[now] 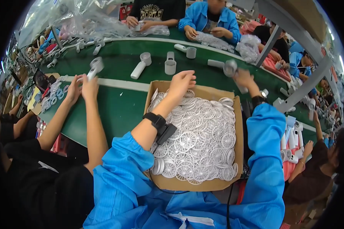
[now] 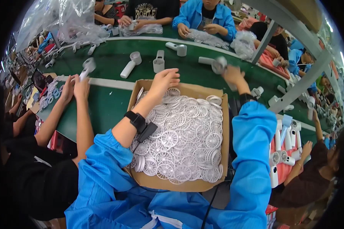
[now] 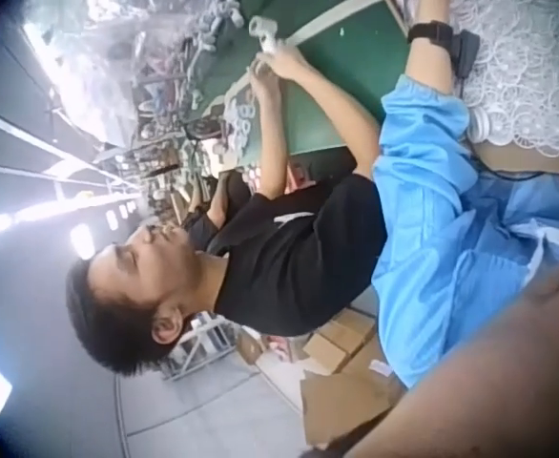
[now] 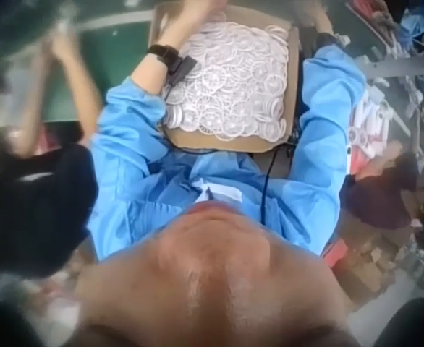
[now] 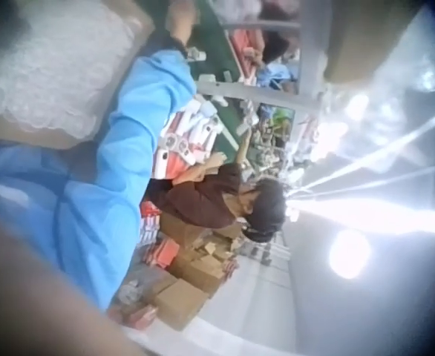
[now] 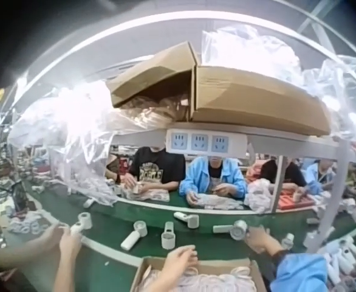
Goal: The person picks up a fan body and a fan cover by hand, presses the cover onto the body, and places the assembled fan onto the conveyor belt, repeating the process several times.
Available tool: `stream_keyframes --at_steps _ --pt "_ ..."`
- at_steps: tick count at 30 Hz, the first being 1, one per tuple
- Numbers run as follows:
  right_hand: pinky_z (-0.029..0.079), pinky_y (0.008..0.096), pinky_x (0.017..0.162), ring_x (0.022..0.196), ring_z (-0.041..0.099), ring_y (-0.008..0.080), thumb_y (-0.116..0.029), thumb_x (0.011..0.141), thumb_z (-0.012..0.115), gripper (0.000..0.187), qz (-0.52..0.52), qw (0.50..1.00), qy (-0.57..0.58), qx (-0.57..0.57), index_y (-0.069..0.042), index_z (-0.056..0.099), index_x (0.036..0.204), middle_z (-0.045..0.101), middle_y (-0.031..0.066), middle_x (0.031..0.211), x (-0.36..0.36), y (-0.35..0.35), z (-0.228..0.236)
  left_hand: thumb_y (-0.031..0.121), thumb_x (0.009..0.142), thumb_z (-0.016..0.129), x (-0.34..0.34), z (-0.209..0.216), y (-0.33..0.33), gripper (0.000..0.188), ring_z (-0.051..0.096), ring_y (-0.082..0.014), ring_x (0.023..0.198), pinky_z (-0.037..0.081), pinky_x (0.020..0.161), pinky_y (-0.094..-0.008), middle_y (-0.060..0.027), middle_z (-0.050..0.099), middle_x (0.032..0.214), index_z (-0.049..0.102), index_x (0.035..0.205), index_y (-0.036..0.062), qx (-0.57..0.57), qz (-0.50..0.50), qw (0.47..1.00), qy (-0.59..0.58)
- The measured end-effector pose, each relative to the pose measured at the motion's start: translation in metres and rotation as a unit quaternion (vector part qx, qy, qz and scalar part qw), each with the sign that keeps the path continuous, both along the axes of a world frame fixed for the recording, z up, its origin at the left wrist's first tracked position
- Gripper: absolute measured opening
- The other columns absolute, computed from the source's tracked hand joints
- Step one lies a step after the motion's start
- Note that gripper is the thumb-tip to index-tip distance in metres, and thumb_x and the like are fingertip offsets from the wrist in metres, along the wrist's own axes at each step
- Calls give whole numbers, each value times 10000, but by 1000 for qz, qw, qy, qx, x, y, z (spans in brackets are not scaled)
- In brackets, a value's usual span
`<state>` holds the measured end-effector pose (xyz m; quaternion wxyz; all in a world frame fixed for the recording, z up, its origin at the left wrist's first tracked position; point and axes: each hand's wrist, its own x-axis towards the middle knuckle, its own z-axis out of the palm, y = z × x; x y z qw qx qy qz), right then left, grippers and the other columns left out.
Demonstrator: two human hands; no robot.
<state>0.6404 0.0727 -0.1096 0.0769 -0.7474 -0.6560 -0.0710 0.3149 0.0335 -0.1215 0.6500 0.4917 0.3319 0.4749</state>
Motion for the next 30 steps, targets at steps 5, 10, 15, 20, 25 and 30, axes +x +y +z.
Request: stream_keyframes --at_steps 5,10,15,20,25,30 --pt "481 309 745 804 604 149 -290 889 548 316 270 875 398 -65 -29 638 1044 652 109 879 -142 -47 98 286 871 616 -8 10 -11 411 609 -145 849 504 722 -256 -83 613 981 553 1135 -24 10 76 997 0" --pt "478 385 812 989 591 281 -204 827 571 241 315 930 17 -189 -59 679 987 660 118 971 -206 -93 60 266 822 635 -27 20 -5 320 594 -133 774 483 634 -277 -69 597 877 560 986 1 17 138 990 10" --pt "468 423 787 926 585 305 -193 751 670 243 404 910 -94 -6 -88 675 970 653 111 880 -202 -85 -13 202 790 623 -20 11 4 249 594 -143 716 475 567 -279 -67 588 836 555 946 20 -25 136 990 18" --pt "453 391 746 849 590 280 -237 710 721 165 405 912 39 47 -99 682 791 634 84 812 -199 -81 1 167 805 636 -30 11 11 278 596 -154 693 491 548 -265 -80 590 881 519 1007 16 2 126 991 53" --pt "455 370 759 863 593 265 -211 752 709 210 350 913 202 -64 -87 691 920 645 84 839 -192 -81 12 83 831 620 -30 17 7 605 604 -164 700 518 571 -294 -101 595 860 281 1333 56 10 175 980 -93" --pt "469 360 753 849 599 264 -207 777 701 255 272 873 376 -152 -83 697 1000 656 90 854 -182 -72 16 53 846 606 -31 17 5 851 617 -184 719 531 574 -305 -117 596 930 37 1471 147 -9 163 980 -111"
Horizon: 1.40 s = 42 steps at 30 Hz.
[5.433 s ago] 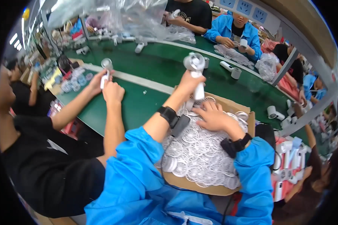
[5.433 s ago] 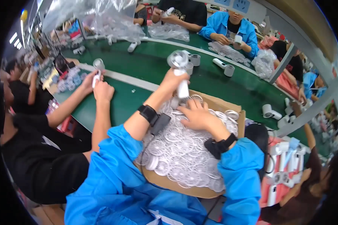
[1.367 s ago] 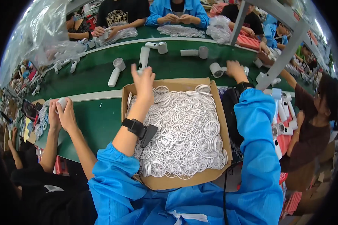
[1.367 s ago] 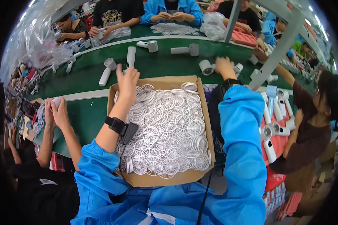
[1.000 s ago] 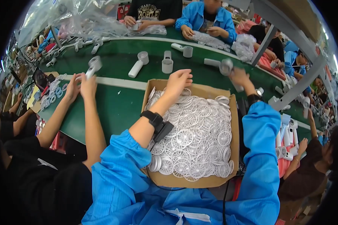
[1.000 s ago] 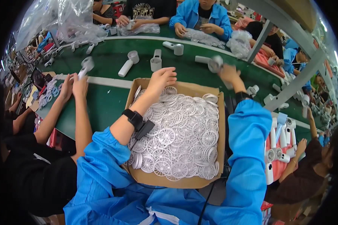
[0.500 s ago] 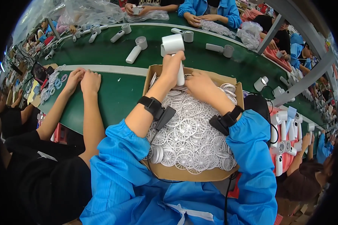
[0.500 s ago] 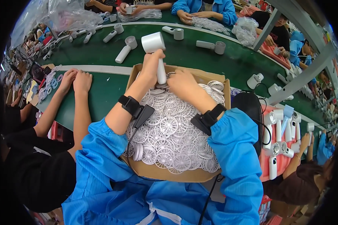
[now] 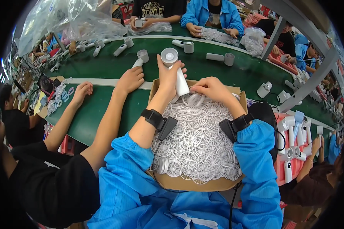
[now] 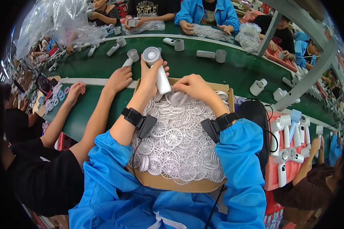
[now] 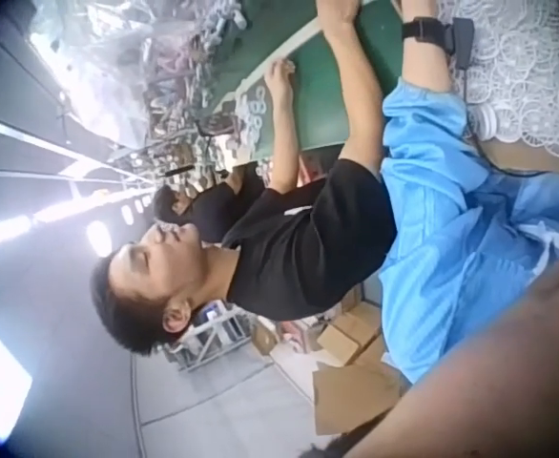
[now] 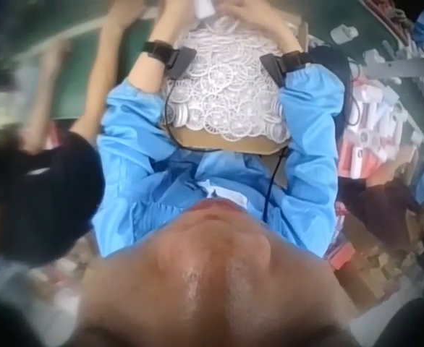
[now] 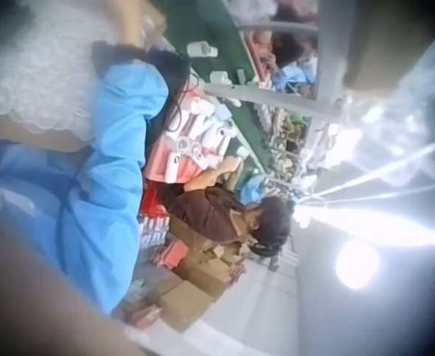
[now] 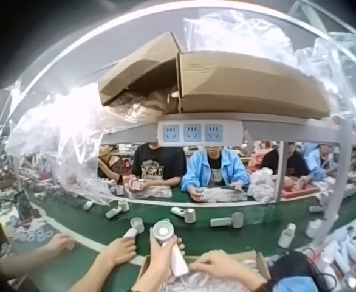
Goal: The person picks up a fan body and a fan cover by hand, presses the cover onto the body, and places the assembled fan onto the conveyor belt, repeating the process several times.
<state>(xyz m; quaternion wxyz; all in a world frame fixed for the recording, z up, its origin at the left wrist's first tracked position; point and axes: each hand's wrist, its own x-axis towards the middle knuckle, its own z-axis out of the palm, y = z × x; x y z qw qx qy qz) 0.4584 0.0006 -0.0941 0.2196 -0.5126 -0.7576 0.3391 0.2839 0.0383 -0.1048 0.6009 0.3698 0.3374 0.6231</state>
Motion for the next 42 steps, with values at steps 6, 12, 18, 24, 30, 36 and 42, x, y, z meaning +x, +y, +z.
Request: stream_keyframes --at_steps 6,12,18,24,30,36,42 --pt "468 373 772 834 608 268 -212 766 693 184 102 954 -138 248 -68 724 877 658 93 775 11 -8 -33 44 839 602 5 1 0 851 620 -189 724 534 574 -314 -123 591 956 47 1475 156 11 -15 999 50" --pt "419 378 868 926 581 273 -198 732 682 160 80 940 -277 181 -66 710 819 643 91 710 -9 -7 -29 38 834 599 5 2 0 786 621 -188 730 535 570 -314 -114 586 930 119 1446 154 4 -2 999 44" --pt "446 333 836 903 601 239 -167 764 669 114 -6 868 -359 342 -63 705 791 656 97 731 -8 -7 -7 42 827 616 0 4 0 750 622 -187 726 532 563 -313 -104 576 904 171 1422 146 -2 9 999 40" --pt "448 254 792 875 612 182 -105 823 650 131 -193 871 417 176 -64 677 944 661 97 850 -18 -2 -1 11 782 674 13 14 -19 837 612 -186 850 540 658 -311 -98 563 1036 174 1437 154 126 -65 989 52" --pt "430 277 821 944 584 177 -113 819 673 276 -146 824 525 156 -82 624 1089 625 84 1032 -10 1 -3 -26 749 703 21 15 -21 920 542 -181 1056 509 815 -297 -98 489 1214 145 1458 152 286 19 954 90" --pt "407 342 893 1093 513 243 -97 737 731 339 -185 810 55 554 -88 630 1061 560 82 1181 -7 -15 10 -45 751 693 23 21 -28 932 536 -170 1044 486 849 -296 -93 469 1201 125 1465 148 315 52 944 87" --pt "411 372 899 1123 493 279 -84 686 748 426 -99 785 -45 610 -105 631 1096 537 82 1216 -6 -17 17 -44 740 697 22 18 -27 933 505 -185 1108 466 905 -301 -106 452 1241 126 1460 122 290 56 953 73"
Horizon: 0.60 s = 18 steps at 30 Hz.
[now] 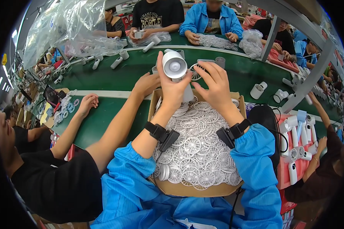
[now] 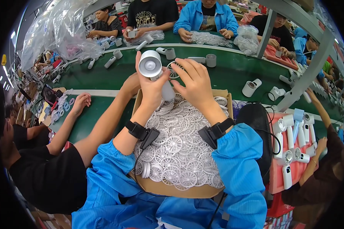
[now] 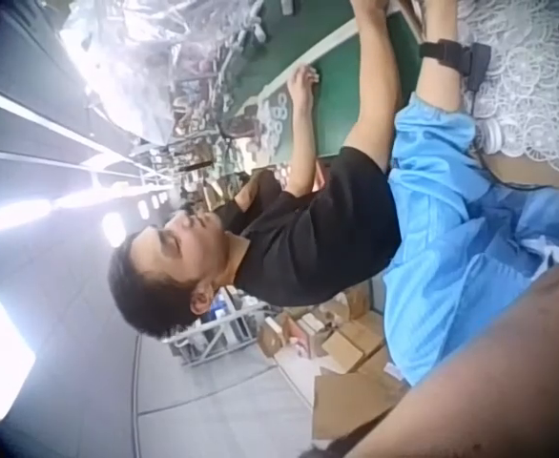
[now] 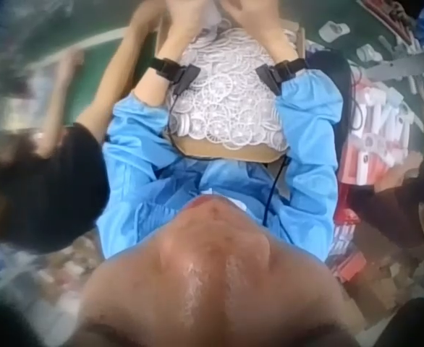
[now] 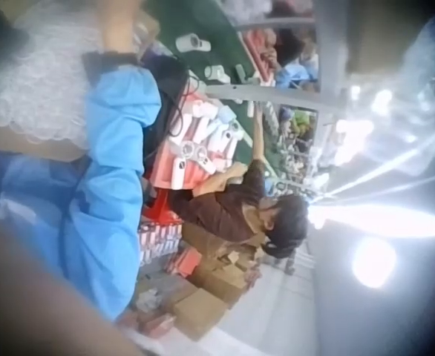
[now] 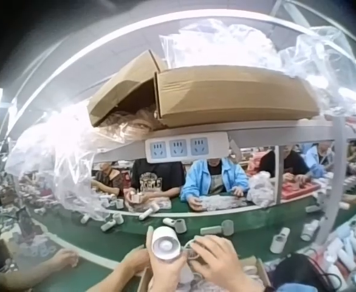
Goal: The person picks up a fan body and a fan cover by hand, presses the cover onto the body, and places the assembled fan onto the conveyor belt, repeating the process several times.
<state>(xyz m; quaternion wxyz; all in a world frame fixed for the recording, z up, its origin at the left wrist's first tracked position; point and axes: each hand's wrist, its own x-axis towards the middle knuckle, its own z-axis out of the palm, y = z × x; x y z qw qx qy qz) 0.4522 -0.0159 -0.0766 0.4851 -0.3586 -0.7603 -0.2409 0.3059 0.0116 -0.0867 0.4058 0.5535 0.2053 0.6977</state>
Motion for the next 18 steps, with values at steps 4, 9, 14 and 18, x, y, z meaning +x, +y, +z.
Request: stream_keyframes --at_steps 4,9,14,18 --pt "412 378 907 1140 486 287 -76 683 739 459 -5 1000 22 5 -101 624 1126 540 86 1214 1 5 -6 -48 740 693 2 -1 1 939 505 -183 1104 468 903 -300 -108 456 1235 118 1463 118 -1 4 1000 -1" --pt "406 389 915 1091 500 296 -77 661 738 480 -2 998 60 -7 -100 629 1128 551 89 1174 1 7 -7 -22 776 669 7 1 -4 905 509 -180 1104 470 888 -300 -109 462 1238 109 1471 128 -49 -47 997 -36" --pt "399 400 911 1047 504 295 -94 646 736 468 -6 996 81 -34 -102 646 1105 558 90 1132 -1 5 -8 -2 813 635 3 -21 15 838 561 -178 1043 493 841 -292 -110 498 1244 147 1479 141 -31 -25 998 58" --pt "397 399 910 1038 505 298 -104 647 737 451 12 997 59 -48 -111 660 1091 562 91 1118 -2 4 -5 1 820 626 10 -19 5 813 593 -181 998 501 823 -288 -115 536 1225 181 1482 160 -63 -62 987 132"
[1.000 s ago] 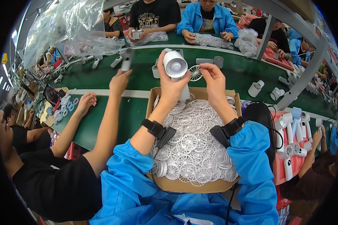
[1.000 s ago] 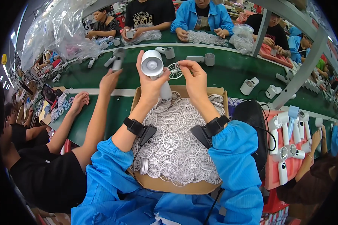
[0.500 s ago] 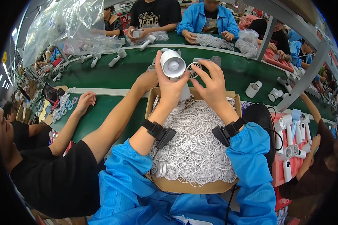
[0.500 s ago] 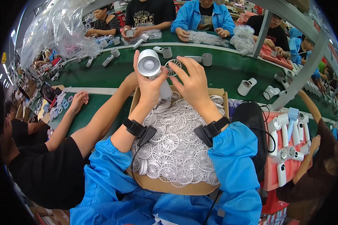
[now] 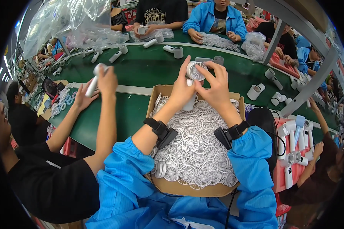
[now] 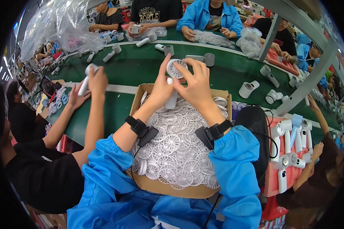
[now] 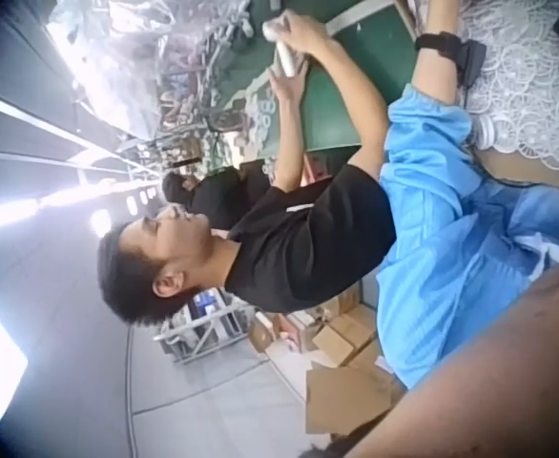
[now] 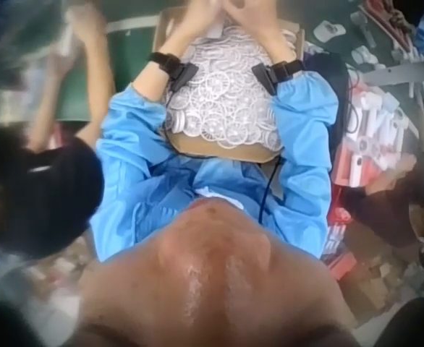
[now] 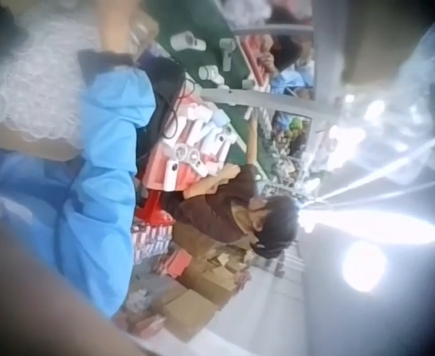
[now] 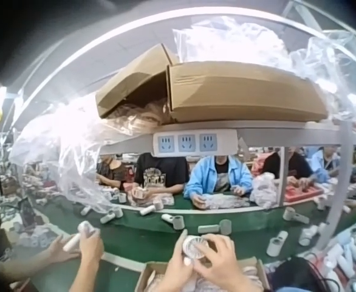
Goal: The person picks up a fan body and a fan cover by hand, presses the cover onto the body, and places the assembled fan onto the conveyor belt, repeating the process several times.
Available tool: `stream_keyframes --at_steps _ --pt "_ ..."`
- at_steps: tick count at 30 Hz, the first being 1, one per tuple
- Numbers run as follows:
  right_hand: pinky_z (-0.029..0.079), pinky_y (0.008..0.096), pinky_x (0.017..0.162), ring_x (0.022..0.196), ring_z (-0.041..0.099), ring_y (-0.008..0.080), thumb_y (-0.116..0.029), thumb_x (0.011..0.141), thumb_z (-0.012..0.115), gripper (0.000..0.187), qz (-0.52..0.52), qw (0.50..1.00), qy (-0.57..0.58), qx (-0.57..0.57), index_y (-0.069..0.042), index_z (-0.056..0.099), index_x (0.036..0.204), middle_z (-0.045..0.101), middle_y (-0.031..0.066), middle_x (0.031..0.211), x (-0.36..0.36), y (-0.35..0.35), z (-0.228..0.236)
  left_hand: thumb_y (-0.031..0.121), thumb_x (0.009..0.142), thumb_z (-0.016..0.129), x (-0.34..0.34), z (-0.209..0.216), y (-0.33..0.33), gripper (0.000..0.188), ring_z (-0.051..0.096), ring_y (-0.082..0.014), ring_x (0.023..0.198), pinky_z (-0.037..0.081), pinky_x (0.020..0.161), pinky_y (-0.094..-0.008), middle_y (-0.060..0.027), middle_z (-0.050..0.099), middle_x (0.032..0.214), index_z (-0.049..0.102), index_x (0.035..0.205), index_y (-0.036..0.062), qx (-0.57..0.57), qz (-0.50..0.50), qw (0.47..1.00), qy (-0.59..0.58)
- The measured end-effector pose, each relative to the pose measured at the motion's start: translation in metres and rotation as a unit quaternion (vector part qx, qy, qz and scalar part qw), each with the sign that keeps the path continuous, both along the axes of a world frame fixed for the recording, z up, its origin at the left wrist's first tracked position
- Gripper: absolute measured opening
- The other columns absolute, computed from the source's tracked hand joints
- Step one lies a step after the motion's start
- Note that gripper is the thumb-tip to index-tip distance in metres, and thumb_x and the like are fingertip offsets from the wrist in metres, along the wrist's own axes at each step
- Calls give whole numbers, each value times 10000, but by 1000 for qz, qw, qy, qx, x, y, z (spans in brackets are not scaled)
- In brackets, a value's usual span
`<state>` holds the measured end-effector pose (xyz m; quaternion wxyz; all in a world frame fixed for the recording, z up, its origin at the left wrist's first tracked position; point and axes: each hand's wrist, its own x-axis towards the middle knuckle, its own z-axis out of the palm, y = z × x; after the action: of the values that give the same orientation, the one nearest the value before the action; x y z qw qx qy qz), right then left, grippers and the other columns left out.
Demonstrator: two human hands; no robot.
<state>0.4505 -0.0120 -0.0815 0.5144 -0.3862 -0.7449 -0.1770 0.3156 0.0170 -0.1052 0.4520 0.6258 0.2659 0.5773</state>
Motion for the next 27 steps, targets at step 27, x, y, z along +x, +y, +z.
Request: stream_keyframes --at_steps 27 --pt "396 354 937 1103 491 237 -137 773 698 384 49 994 62 -73 -108 644 1151 556 100 1222 1 -3 -1 -24 853 552 -11 12 -10 749 615 -144 727 541 582 -295 -108 540 1084 181 1462 204 -118 -164 979 7"
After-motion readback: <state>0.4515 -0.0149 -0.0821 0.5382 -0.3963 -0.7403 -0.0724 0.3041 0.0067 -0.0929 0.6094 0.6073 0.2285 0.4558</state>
